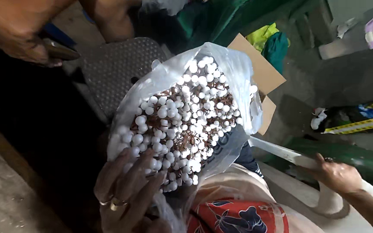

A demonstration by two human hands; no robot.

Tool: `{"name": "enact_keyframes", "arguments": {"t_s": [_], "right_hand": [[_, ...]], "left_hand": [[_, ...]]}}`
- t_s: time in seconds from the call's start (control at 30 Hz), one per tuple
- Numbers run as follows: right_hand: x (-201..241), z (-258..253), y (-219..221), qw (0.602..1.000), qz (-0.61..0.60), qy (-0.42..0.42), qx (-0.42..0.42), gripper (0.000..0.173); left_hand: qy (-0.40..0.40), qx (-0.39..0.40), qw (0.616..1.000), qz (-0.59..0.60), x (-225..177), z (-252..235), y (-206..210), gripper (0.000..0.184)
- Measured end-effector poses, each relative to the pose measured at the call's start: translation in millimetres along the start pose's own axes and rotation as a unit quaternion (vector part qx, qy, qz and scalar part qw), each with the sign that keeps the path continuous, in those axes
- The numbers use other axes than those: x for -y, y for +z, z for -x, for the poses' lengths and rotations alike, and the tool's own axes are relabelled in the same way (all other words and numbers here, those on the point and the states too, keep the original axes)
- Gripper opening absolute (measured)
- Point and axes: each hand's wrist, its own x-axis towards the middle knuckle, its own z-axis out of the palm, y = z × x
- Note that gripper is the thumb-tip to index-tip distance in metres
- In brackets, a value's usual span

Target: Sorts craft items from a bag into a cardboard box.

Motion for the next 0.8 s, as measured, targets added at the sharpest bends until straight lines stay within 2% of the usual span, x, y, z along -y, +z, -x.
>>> {"name": "enact_keyframes", "arguments": {"t_s": [0.1,0.3,0.37,0.43,0.47,0.53,0.6,0.67,0.7,0.73,0.8], "right_hand": [[0,-3,-1,1.000,-0.001,0.002,0.005,0.072],[2,-1,3,0.999,0.002,-0.033,-0.032,0.067],[-1,-2,6,0.997,0.000,-0.057,-0.057,0.064],[1,-5,2,0.990,-0.034,-0.106,-0.087,0.060],[5,-9,-2,0.973,-0.089,-0.162,-0.142,0.060],[30,-23,-19,0.897,-0.216,-0.285,-0.261,0.075],[76,-24,-55,0.822,-0.301,-0.347,-0.336,0.095],[121,-17,-88,0.734,-0.358,-0.408,-0.409,0.099],[138,-15,-101,0.695,-0.377,-0.432,-0.433,0.094],[151,-13,-113,0.660,-0.400,-0.451,-0.449,0.080],[165,-10,-127,0.614,-0.443,-0.478,-0.445,0.038]], "left_hand": [[-0.028,-0.023,0.999,0.016,-1,7,-7,0.039],[-0.046,-0.046,0.997,0.031,-3,18,-10,0.033],[-0.032,-0.069,0.996,0.041,-2,15,-4,0.032],[0.016,-0.100,0.995,0.020,5,10,2,0.037],[0.034,-0.118,0.992,0.010,8,8,4,0.042],[0.054,-0.133,0.990,0.004,7,1,7,0.047],[0.091,-0.138,0.986,-0.011,3,-7,10,0.049],[0.129,-0.146,0.980,-0.049,-2,-9,12,0.052],[0.141,-0.154,0.975,-0.069,-3,-10,12,0.053],[0.148,-0.158,0.973,-0.084,-4,-9,11,0.053],[0.139,-0.160,0.973,-0.095,-8,-5,10,0.051]]}}
